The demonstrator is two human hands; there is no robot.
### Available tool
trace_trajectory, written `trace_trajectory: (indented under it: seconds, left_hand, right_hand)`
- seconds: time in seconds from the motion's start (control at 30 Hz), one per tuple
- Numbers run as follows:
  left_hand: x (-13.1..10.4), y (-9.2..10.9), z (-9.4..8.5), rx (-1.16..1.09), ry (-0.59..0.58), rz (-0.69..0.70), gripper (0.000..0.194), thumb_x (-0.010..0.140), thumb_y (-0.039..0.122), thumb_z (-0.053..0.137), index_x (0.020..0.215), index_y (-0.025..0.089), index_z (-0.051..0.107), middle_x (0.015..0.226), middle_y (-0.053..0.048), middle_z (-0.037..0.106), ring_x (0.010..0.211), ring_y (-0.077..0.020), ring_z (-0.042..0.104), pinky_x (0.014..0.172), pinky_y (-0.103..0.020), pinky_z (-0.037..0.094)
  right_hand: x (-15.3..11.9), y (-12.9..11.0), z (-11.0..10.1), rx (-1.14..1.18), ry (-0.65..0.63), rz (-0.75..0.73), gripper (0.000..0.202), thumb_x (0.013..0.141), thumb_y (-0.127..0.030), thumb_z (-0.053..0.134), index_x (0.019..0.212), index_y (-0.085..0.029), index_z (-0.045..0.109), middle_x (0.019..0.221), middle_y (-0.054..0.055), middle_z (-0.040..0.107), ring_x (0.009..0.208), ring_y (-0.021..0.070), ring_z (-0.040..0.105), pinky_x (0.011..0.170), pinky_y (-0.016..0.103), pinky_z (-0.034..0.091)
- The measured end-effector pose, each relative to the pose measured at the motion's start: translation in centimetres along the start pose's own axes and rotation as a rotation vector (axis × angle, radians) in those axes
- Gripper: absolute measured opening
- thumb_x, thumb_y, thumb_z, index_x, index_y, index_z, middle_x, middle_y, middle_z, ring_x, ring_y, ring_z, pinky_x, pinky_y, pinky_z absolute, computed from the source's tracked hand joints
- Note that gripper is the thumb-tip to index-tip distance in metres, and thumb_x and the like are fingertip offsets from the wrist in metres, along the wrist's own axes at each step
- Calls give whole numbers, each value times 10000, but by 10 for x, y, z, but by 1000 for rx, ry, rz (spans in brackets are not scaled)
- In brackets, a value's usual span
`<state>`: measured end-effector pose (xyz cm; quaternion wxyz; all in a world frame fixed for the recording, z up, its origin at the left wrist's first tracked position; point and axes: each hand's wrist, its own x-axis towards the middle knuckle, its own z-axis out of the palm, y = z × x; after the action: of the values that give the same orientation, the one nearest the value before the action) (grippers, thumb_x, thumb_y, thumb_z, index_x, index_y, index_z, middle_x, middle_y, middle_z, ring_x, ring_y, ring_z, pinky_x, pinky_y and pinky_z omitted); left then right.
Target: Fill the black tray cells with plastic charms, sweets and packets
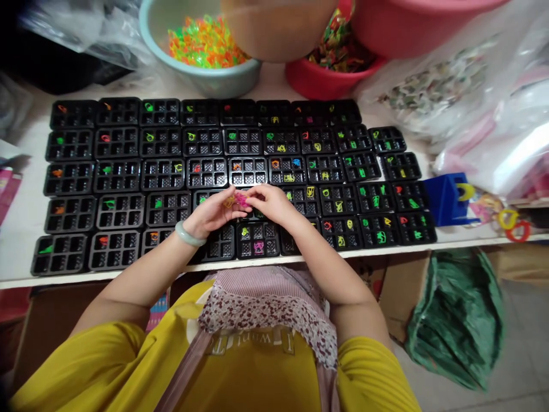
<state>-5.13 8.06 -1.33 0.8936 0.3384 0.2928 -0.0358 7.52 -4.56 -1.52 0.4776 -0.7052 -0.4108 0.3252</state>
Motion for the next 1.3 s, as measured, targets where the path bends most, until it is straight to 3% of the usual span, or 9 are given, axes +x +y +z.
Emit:
trace_trajectory:
  seconds: [0.17, 0.37, 0.53, 0.6, 0.77, 0.93, 1.07, 1.17, 1.3]
  left_hand:
    - [5, 2, 5, 33, 113, 87, 24, 821, 117, 633, 827, 98, 619, 715, -54, 696, 638, -108, 676, 622, -196, 556]
    - [10, 5, 5, -8, 172, 148, 32, 844, 102, 586, 815, 112, 581, 731, -49, 690, 666, -113, 687, 627, -200, 563]
    - [8, 15, -3, -5, 248, 203, 58, 842, 100, 588, 799, 122, 557, 741, -28, 679, 600, -95, 671, 553, -172, 547]
    - [6, 20, -7, 11, 262, 215, 68, 853, 121, 581, 799, 128, 541, 769, -38, 688, 608, -100, 677, 536, -169, 545]
    - [5, 26, -13, 40, 260, 248, 90, 845, 155, 611, 809, 136, 530, 775, -28, 687, 569, -78, 653, 515, -154, 537]
    - [6, 24, -18, 42, 262, 249, 126, 819, 180, 653, 806, 139, 535, 792, -30, 688, 580, -77, 650, 523, -158, 540]
    - [10, 23, -18, 37, 243, 260, 138, 806, 185, 670, 811, 143, 539, 783, -19, 679, 578, -70, 637, 524, -158, 538]
    - [15, 24, -13, 18, 240, 253, 154, 782, 165, 691, 806, 147, 540, 700, 9, 643, 559, -70, 624, 525, -157, 533]
    - [21, 28, -8, -15, 217, 236, 66, 828, 173, 612, 819, 147, 552, 697, 1, 646, 583, -93, 647, 524, -175, 540]
  right_hand:
    - [5, 4, 5, 188, 66, 95, 199, 708, -282, 717, 867, -194, 637, 804, 5, 666, 703, 133, 610, 706, 299, 516]
    - [7, 3, 1, 247, 84, 114, 134, 764, -315, 652, 833, -200, 650, 785, 5, 679, 713, 150, 624, 736, 326, 520]
    - [25, 6, -28, -101, 192, -1, 126, 832, -257, 577, 837, -210, 694, 904, 28, 708, 875, 185, 632, 861, 358, 483]
    - [37, 8, -34, -231, 175, -14, 113, 828, -215, 583, 839, -206, 695, 908, 31, 712, 894, 193, 632, 870, 359, 472]
    - [64, 14, -24, -390, 87, 42, 86, 807, -147, 611, 848, -173, 682, 863, 40, 709, 819, 188, 629, 796, 328, 471]
    - [75, 15, -16, -505, 4, -79, 123, 825, -125, 585, 828, -181, 695, 948, 71, 704, 947, 225, 609, 895, 376, 444]
    - [65, 5, -11, -319, 111, -151, 81, 841, -244, 609, 869, -209, 676, 961, 53, 680, 914, 207, 602, 869, 371, 465]
    - [57, -5, 0, -133, 62, -69, 135, 778, -301, 678, 864, -203, 646, 848, 19, 658, 736, 157, 583, 717, 314, 488]
    - [57, -9, 9, 66, 28, 21, 82, 765, -246, 649, 824, -191, 631, 792, 5, 655, 698, 130, 573, 697, 290, 482]
